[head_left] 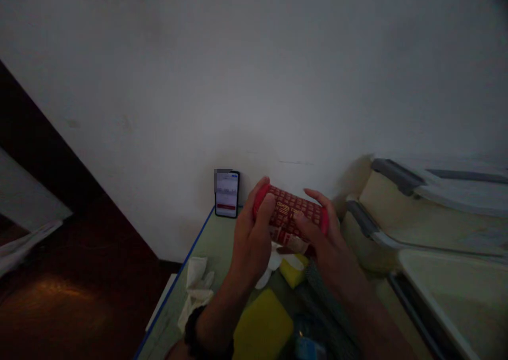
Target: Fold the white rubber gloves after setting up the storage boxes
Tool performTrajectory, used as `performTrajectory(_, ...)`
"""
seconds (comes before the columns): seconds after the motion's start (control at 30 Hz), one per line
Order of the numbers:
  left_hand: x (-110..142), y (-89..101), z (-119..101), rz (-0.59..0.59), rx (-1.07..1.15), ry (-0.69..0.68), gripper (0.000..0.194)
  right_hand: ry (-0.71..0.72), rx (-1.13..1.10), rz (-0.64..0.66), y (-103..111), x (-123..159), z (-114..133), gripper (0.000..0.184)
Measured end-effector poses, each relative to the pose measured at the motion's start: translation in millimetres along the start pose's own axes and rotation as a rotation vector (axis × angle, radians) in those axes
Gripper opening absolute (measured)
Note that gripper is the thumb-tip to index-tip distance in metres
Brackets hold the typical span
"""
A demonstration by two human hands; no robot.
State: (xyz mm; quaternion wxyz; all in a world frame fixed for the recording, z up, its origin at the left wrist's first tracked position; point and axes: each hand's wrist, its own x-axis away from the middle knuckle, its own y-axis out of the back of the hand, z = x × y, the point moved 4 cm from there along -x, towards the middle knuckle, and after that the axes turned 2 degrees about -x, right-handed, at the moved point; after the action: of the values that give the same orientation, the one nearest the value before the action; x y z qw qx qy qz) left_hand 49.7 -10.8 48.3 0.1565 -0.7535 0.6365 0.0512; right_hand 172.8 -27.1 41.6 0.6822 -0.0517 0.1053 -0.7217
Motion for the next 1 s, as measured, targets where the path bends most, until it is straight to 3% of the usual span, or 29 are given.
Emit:
performTrajectory(0.17,2,-4.6,2,0.075,-0.137,-0.053,0.048,0.006,0.023,0.004,1,6,14,0.051)
performTrajectory(0.33,-1,-5.3,-3,0.317,-0.224,-0.041,0.054,0.044,-0.028,-0.055,21,-3,13,0.044)
performTrajectory(0.5,-1,2.3,-22,0.511,-0.375,-0.133,0.043,0.085,-0.061,-0.061,38,-4,21,0.043)
performTrajectory(0.77,6,5.2,-49,0.448,-0.482,-0.281,0.026,0.100,-0.076,-0.011,41,5,33,0.040)
performTrajectory(0.87,5,9.8,-49,0.427,-0.466,-0.230,0.024,0.120,-0.062,0.019,41,7,36,0.039)
performTrajectory(1.0,6,13.9,-46,0.491,-0.358,-0.108,0.029,0.150,-0.024,0.029,42,10,40,0.038)
